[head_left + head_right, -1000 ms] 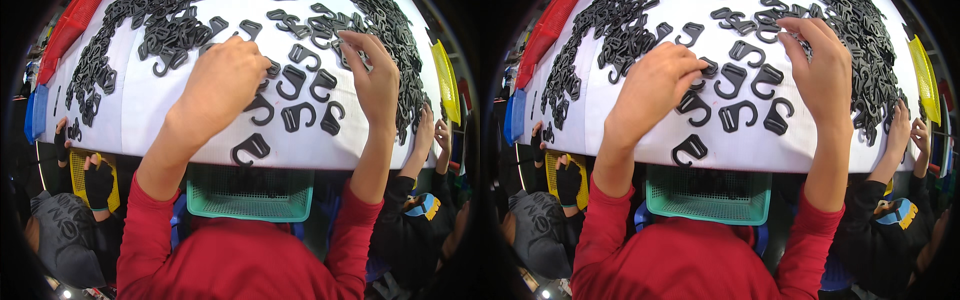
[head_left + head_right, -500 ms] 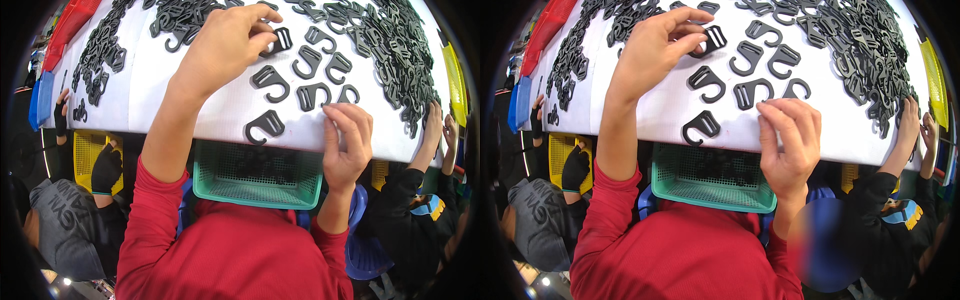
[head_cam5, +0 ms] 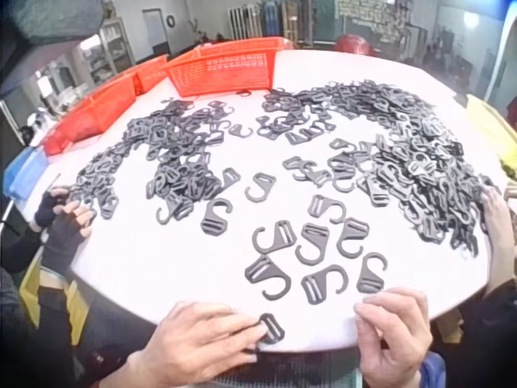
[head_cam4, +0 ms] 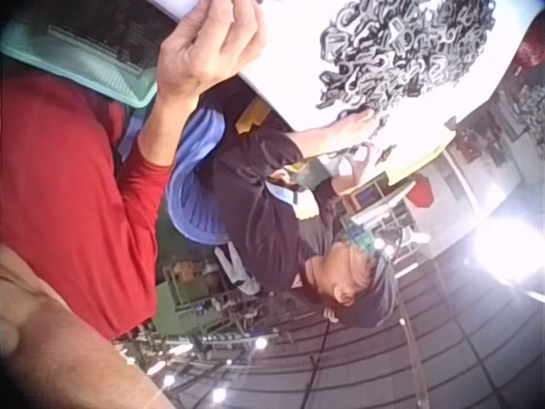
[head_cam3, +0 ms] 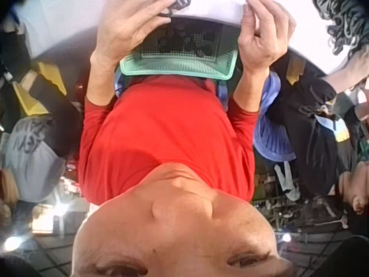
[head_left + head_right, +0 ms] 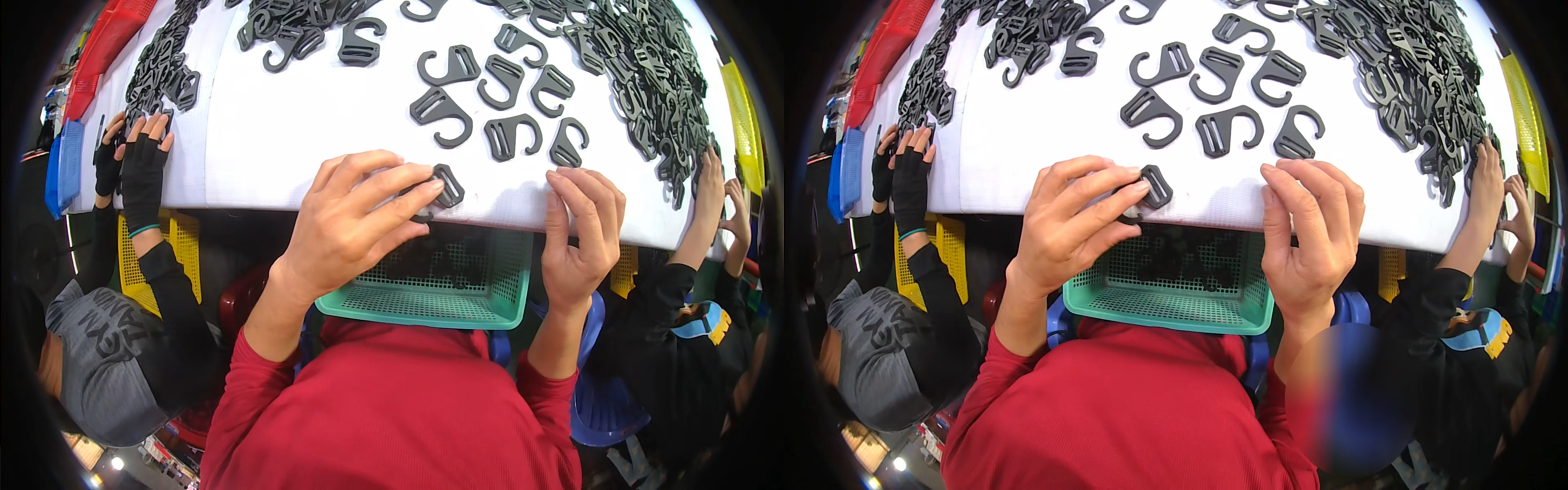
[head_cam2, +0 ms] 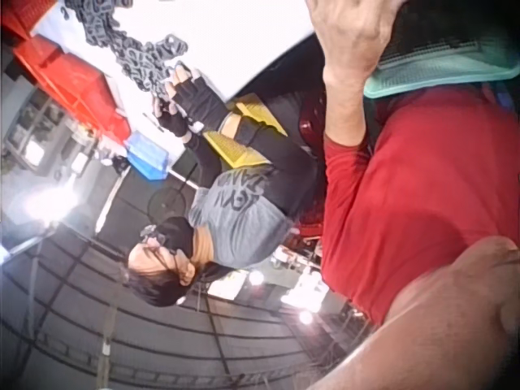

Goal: The person sits at a table and sorts a large pile of black plastic hooks by hand. They pick up individual hooks, orient them, and place them into a green basket positioned under the table. Other people are also sorting hooks at the same table.

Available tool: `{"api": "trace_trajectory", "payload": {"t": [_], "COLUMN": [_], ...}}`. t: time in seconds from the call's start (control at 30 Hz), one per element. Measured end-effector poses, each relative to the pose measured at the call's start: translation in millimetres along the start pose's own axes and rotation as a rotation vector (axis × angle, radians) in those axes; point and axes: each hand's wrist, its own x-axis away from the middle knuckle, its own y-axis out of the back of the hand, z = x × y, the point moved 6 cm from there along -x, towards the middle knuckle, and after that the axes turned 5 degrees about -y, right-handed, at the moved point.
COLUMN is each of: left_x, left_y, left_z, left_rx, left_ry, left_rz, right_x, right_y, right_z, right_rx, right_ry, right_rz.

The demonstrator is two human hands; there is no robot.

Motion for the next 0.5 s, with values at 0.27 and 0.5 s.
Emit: {"api": "trace_trajectory", "payload": {"t": [0.27, 0.5], "left_x": [-6, -21], "left_y": [-2, -2], "left_z": [14, 26], "left_rx": [0.232, -0.051], "left_ry": [0.303, 0.218], "left_rz": [-0.187, -0.275], "right_x": [0, 3], "right_y": [-3, -5], "right_z": [-3, 0], "right_rx": [0.161, 0.047], "right_ry": [-0.087, -0.041], "right_rz": [-0.059, 0.027]}}
